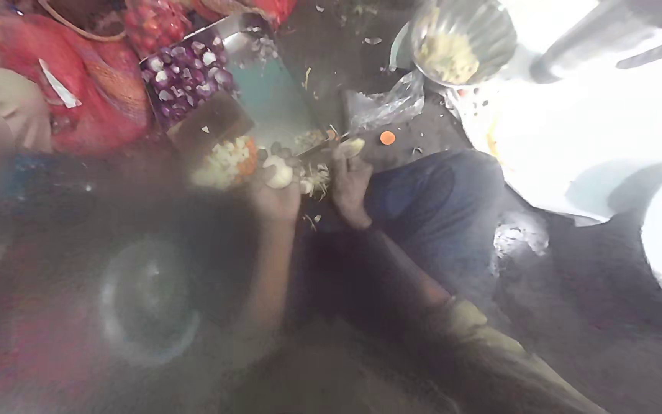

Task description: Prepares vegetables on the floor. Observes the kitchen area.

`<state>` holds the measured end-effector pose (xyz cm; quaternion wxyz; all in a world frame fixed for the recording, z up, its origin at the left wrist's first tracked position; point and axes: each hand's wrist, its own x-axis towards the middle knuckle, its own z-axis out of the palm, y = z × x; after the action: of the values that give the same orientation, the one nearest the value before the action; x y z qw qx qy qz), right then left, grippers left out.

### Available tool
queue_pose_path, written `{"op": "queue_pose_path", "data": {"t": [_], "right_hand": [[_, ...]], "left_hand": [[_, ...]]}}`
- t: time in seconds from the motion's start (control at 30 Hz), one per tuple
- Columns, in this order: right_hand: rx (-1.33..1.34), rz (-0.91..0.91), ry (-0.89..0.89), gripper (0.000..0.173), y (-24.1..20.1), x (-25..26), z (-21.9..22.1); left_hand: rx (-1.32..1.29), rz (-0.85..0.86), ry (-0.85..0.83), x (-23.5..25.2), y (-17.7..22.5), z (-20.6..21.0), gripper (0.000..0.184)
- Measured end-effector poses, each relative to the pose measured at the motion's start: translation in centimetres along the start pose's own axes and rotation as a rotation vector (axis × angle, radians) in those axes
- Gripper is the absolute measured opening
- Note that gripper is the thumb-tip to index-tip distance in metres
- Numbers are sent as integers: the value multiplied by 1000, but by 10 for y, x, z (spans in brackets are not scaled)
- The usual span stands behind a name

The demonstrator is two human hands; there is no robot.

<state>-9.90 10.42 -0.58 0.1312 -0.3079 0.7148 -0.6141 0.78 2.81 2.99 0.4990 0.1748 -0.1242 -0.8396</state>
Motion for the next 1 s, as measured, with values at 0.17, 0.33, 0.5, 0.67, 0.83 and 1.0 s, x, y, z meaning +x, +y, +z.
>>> {"op": "queue_pose_path", "data": {"t": [0.17,0.33,0.5,0.67,0.83,1.0], "right_hand": [[-59,-39,-14,41,10,29,-21],[-288,-34,-246,51,-1,17,-19],[-365,-215,-264,53,0,7,-32],[-399,-330,-247,69,-5,4,-37],[-513,-419,-161,73,-5,26,-32],[-573,-373,-241,43,-4,32,-31]], "left_hand": [[-59,-43,-60,2,6,-3,20],[-54,-31,-46,-1,-2,-2,21],[-67,29,-80,-1,3,2,29],[85,54,-214,-3,4,2,43],[316,155,-263,-1,5,-1,49],[385,166,-256,1,7,-3,54]]}}
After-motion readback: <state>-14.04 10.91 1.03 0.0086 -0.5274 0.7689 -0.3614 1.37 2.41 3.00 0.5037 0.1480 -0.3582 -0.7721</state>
